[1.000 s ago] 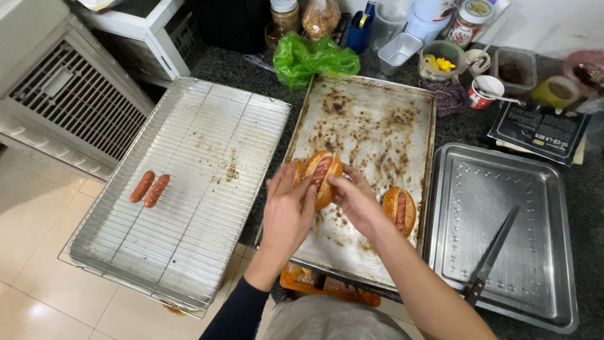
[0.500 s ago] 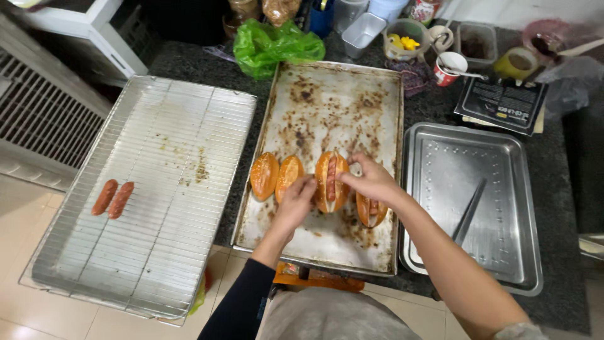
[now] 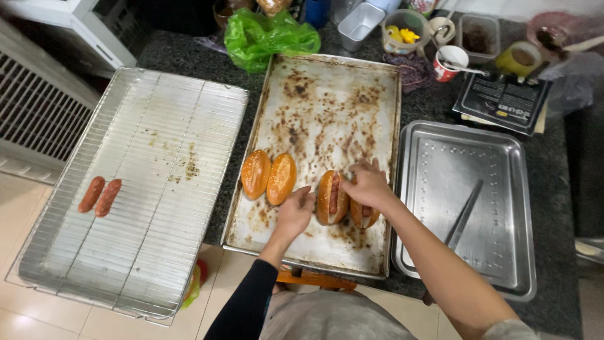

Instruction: The person slices several buns in half, places cooked sausages inside each bun, and then applies a white sauce in a zigzag pattern on top. The finished hot dogs are arranged on a metal tray.

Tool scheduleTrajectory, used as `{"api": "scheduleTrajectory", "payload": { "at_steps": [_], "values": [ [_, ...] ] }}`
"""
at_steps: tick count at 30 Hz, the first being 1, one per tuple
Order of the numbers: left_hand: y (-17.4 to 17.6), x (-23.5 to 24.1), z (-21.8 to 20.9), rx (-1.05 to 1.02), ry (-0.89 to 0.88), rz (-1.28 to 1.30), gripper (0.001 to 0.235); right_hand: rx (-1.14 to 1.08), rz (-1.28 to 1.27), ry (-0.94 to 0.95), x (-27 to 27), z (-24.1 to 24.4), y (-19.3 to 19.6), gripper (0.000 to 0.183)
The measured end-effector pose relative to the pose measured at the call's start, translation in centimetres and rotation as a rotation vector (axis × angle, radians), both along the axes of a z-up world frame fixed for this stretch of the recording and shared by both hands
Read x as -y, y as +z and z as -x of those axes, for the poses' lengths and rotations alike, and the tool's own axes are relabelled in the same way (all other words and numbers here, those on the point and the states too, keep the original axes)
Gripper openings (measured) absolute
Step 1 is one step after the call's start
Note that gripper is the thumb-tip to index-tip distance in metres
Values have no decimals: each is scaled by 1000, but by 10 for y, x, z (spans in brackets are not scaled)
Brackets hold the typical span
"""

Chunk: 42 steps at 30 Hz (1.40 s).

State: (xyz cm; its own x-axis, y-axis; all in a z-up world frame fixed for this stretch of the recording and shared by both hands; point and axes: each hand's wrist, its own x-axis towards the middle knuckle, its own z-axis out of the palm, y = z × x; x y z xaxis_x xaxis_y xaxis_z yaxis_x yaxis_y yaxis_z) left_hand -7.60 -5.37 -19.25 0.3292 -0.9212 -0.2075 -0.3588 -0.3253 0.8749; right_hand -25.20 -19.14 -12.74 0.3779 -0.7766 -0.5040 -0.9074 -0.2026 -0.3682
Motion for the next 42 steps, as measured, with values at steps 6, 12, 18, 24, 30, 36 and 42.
{"api": "scheduleTrajectory", "payload": {
  "at_steps": [6, 12, 18, 24, 30, 36, 42],
  "values": [
    [46, -17, -41, -52, 148, 84, 38, 865, -16, -276, 16, -43, -44, 52],
    [85, -40, -89, -104, 329, 148, 35, 718, -636, -608, 6, -117, -77, 41],
    [75, -70, -123, -122, 417, 125, 35, 685, -663, -624, -5, -143, -81, 42],
    [81, -81, -139, -32, 421, 167, 35, 698, -629, -640, -4, -154, -104, 44],
    [100, -85, -160, 54, 364, 172, 34, 697, -520, -610, -9, -146, -65, 47],
    [100, -123, -250, 357, 543, 131, 28, 995, -766, -563, -22, -183, 4, 42],
    [86, -168, -336, 881, 625, 68, 27, 989, -917, -498, -65, -255, 34, 37]
  ]
}}
